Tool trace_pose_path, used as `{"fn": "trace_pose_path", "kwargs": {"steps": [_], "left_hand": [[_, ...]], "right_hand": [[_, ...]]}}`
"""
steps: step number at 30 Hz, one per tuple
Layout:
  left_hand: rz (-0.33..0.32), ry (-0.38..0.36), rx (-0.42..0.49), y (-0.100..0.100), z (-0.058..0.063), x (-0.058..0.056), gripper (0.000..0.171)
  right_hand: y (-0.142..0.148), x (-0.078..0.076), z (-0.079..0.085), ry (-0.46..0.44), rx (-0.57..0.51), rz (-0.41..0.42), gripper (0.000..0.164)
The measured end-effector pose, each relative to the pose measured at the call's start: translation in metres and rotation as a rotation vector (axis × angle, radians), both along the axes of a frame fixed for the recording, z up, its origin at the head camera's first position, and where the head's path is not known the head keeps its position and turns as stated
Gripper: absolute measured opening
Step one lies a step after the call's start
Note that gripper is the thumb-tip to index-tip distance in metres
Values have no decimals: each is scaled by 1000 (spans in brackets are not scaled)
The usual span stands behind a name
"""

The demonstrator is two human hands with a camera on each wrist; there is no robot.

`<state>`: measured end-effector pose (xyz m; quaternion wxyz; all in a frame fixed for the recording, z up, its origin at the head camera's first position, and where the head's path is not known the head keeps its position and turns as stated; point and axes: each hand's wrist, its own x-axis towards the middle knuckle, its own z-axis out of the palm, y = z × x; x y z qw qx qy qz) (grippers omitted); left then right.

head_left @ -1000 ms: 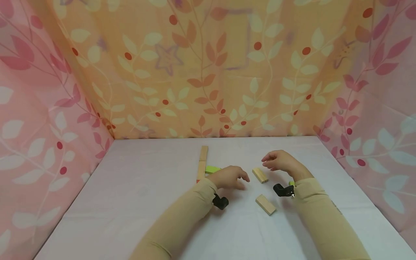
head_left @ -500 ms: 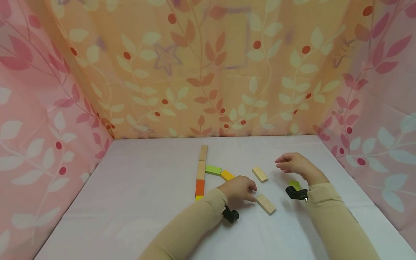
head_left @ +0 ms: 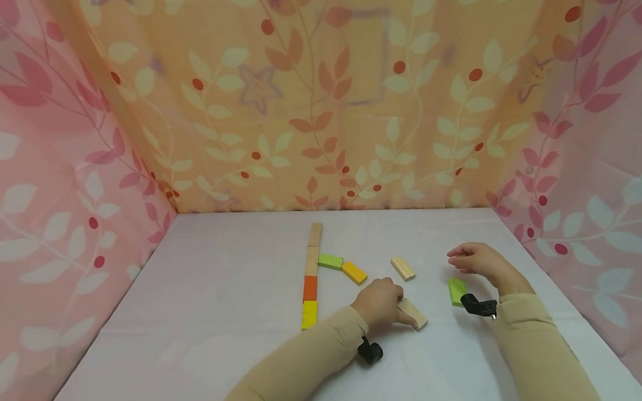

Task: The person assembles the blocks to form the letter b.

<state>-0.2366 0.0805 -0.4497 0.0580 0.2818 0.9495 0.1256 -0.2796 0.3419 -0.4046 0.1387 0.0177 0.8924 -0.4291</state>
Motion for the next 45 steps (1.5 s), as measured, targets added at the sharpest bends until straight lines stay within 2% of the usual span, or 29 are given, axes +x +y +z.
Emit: {"fn": "trace_pose_path", "kwargs": {"steps": [5, 11, 15, 20, 25, 32, 37, 45], "left_hand": [[42, 20, -55, 10, 0, 8, 59], [27, 116, -133, 18, 4, 17, 69], [28, 133, -165, 20, 4, 21, 64], [29, 114, -139, 19, 1, 19, 58], [-4, 81, -93, 17, -1, 15, 54], [-41, 51, -47, 8, 1, 15, 44], [-64, 68, -50, -6, 6, 15, 41], [-28, 95, -48, -30, 15, 9, 49]], "right_hand": [[13, 5, -5, -21, -8, -33, 47], [20, 10, -11, -48, 27, -62, 46], [20, 13, -14, -52, 32, -65, 46], [21, 14, -18, -66, 24, -70, 44], [23, 17, -21, -75, 29, -67, 42], [25, 19, -23, -95, 20, -80, 43], [28, 22, -23, -98, 28, -74, 44], [30, 24, -24, -92, 30, -68, 42]]}}
